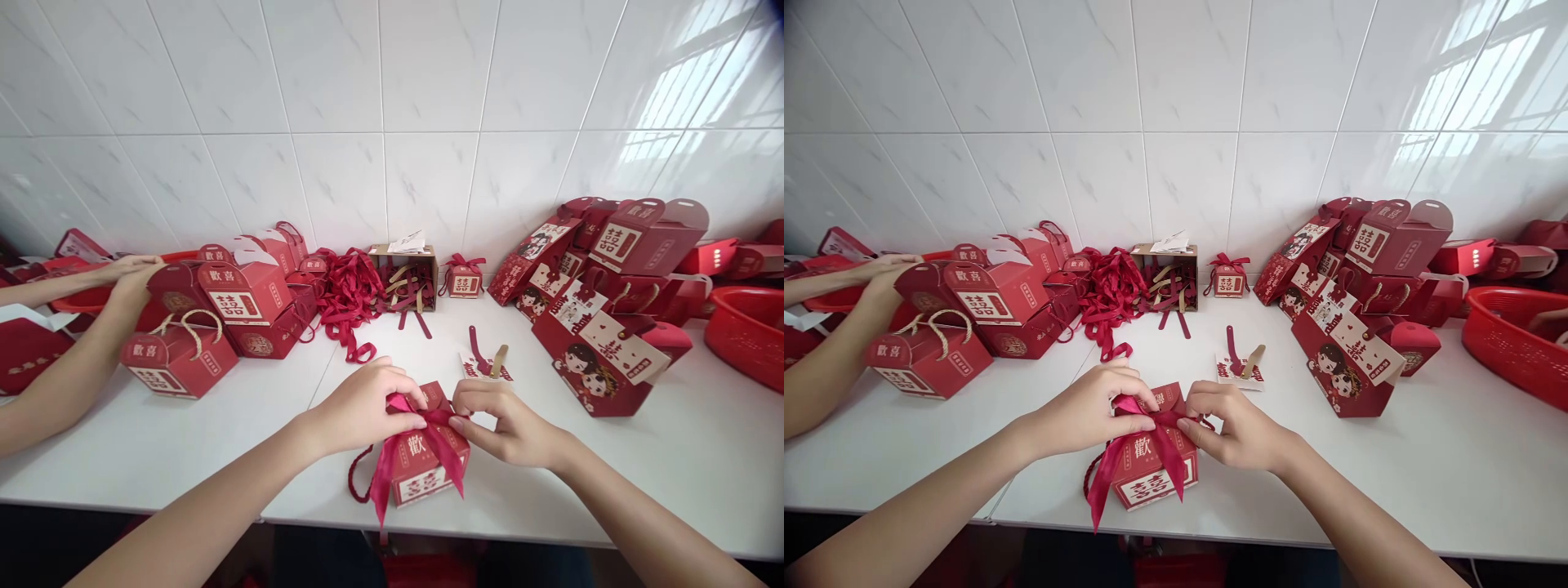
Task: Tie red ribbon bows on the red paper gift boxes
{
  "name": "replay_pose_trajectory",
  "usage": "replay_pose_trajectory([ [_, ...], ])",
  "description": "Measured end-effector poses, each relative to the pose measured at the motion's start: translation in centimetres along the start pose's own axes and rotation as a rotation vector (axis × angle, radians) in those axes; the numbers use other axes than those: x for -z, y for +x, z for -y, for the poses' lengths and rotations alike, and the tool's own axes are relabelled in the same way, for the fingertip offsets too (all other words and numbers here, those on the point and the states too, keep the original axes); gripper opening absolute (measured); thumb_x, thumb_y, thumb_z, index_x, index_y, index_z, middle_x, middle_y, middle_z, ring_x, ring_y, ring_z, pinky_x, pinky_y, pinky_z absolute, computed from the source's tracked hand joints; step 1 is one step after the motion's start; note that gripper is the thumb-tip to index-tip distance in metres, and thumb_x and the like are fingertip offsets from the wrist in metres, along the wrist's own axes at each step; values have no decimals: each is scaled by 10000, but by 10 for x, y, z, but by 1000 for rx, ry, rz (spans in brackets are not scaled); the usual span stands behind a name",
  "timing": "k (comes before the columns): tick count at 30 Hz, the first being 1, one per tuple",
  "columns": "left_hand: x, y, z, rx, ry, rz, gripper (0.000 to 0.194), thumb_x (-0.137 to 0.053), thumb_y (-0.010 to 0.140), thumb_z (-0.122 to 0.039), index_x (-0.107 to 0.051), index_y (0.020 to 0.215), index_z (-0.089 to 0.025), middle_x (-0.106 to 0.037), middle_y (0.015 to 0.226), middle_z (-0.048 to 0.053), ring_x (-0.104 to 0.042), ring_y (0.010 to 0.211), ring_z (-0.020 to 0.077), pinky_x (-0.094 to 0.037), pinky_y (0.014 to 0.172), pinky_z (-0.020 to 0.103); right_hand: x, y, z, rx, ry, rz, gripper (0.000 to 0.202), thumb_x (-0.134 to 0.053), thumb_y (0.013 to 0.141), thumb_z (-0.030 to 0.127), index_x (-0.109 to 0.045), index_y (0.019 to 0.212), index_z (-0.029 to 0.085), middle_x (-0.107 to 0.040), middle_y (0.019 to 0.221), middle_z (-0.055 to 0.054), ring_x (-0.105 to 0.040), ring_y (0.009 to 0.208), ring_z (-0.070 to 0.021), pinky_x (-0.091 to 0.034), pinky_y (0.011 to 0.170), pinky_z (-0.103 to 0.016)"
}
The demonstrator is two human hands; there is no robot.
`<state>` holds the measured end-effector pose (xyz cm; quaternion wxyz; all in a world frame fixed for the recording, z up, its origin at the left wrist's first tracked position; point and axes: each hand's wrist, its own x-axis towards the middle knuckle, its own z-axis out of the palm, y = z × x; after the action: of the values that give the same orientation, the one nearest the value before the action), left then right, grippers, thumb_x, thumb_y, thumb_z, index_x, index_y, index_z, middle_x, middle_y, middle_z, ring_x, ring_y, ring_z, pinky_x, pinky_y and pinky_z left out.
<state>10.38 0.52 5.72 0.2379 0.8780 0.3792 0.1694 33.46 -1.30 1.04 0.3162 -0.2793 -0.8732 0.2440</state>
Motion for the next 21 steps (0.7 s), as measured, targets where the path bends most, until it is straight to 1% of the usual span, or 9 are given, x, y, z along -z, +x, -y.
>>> replay_pose_trajectory([
  [4, 5, 5, -3, -35, 156, 27, 217, -746, 709, -411, -740, 858, -254, -729, 830, 3, -502, 855, 222, -376, 688, 298, 0, -2, 0, 4, -30, 24, 256, -464, 935, 204, -497, 682, 185, -498, 705, -20, -446, 650, -144, -379, 612, -282],
  [6, 7, 6, -4, -56, 180, 41, 207, -750, 706, -405, -748, 849, -256, -717, 789, 11, -487, 845, 223, -358, 656, 289, -1, -2, 0, 4, -33, 25, 254, -460, 937, 208, -504, 688, 186, -497, 711, -22, -446, 650, -144, -381, 610, -282],
  [10, 8, 7, -7, -71, 125, 75, 116, -745, 721, -324, -760, 813, -256, -685, 711, 14, -500, 827, 210, -372, 663, 277, 0, -2, 1, 13, -29, 25, 244, -462, 937, 199, -524, 702, 182, -500, 721, -25, -451, 664, -145, -384, 616, -281],
  [13, 7, 7, -7, -33, 58, 101, 93, -742, 719, -309, -760, 780, -242, -706, 730, 10, -537, 818, 200, -401, 700, 284, 0, -3, 2, 22, -12, 30, 231, -469, 933, 193, -539, 714, 178, -493, 719, -23, -444, 664, -143, -381, 611, -278],
  [16, 5, 7, -6, -8, -22, 87, 113, -739, 712, -326, -759, 753, -223, -727, 767, 18, -576, 811, 192, -426, 740, 291, 0, -4, 2, 26, 5, 27, 219, -479, 930, 190, -550, 723, 175, -493, 726, -23, -444, 662, -140, -385, 607, -274],
  [19, 0, 7, -4, -5, -98, 55, 193, -680, 769, -360, -746, 688, -197, -733, 737, 24, -592, 736, 166, -440, 734, 284, 0, -4, 1, 19, 20, 19, 223, -478, 932, 190, -550, 722, 174, -500, 736, -26, -454, 667, -139, -396, 610, -273],
  [21, -4, 7, -2, 17, -132, 23, 220, -668, 780, -370, -740, 670, -193, -736, 730, 23, -592, 720, 161, -446, 732, 282, 0, -4, 1, 19, 22, 17, 232, -469, 938, 198, -547, 721, 177, -504, 733, -28, -456, 665, -142, -400, 609, -276],
])
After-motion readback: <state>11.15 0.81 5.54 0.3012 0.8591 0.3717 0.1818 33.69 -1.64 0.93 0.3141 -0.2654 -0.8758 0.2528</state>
